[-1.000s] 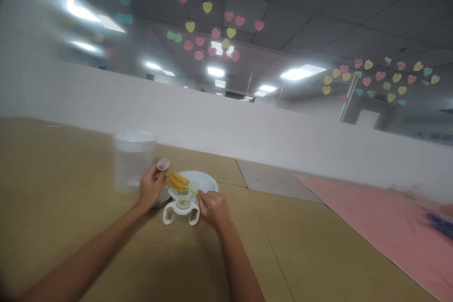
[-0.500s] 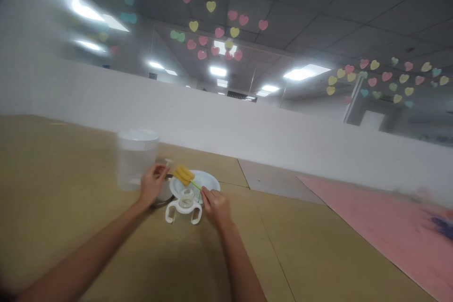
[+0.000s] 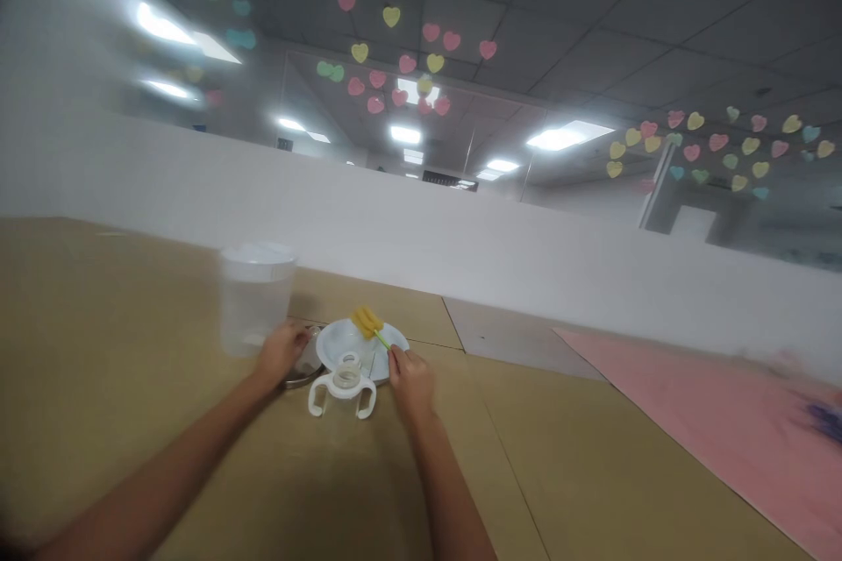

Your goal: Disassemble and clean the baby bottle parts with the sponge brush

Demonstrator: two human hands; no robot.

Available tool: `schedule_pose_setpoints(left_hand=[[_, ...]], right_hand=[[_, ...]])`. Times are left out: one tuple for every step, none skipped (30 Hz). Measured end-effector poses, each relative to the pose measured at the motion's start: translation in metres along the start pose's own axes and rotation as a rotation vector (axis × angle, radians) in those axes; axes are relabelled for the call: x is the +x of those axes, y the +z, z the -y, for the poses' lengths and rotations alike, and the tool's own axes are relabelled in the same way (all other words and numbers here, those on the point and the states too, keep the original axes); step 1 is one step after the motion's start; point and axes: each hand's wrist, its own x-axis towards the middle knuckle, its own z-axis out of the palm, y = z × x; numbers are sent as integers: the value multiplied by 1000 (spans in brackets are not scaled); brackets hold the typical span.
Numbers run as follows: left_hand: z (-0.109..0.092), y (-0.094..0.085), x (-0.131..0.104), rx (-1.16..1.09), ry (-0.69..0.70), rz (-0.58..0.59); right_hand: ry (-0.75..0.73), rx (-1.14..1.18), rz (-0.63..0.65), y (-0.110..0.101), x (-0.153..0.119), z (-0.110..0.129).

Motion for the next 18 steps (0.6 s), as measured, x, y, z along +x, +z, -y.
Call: schedule_pose_setpoints(left_hand=[[0, 1, 0, 22, -2, 18], [0, 2, 0, 42, -5, 33], [1, 2, 0, 62, -10, 45], [1, 3, -1, 80, -17, 52], [0, 4, -1, 97, -26, 54], [0, 4, -2, 112, -34, 51], [-1, 3, -2, 124, -41, 44], [-2, 2, -3, 133, -44, 35], [-4, 1, -3, 138, -45, 25], [-5, -1, -4, 140, -44, 14], [-6, -2, -4, 140, -42, -2], [-8, -4, -4, 136, -36, -23], [-9, -6, -4, 130, -29, -46], [-10, -7, -4, 123, -20, -69], [-10, -7, -4, 116, -10, -90], [-11, -7, -4, 109, 0, -105], [-11, -7, -4, 102, 9, -115], [-10, -6, -4, 96, 16, -119]], right_hand=[[63, -21, 33, 0, 1, 0], [121, -38, 58, -1, 2, 0], [170, -48, 73, -2, 3, 1], [206, -53, 78, -4, 4, 2], [226, -52, 81, -5, 4, 3], [231, -45, 87, -7, 5, 4], [224, -35, 95, -9, 5, 6], [209, -21, 109, -11, 6, 7], [189, -5, 127, -13, 6, 8], [165, 14, 150, -14, 7, 9], [142, 33, 176, -16, 7, 10], [122, 50, 204, -18, 7, 11], [105, 62, 236, -19, 8, 12], [91, 68, 268, -21, 8, 13], [80, 69, 298, -22, 9, 14], [74, 63, 322, -24, 10, 14], [71, 54, 339, -25, 10, 14], [71, 41, 352, -27, 11, 14]])
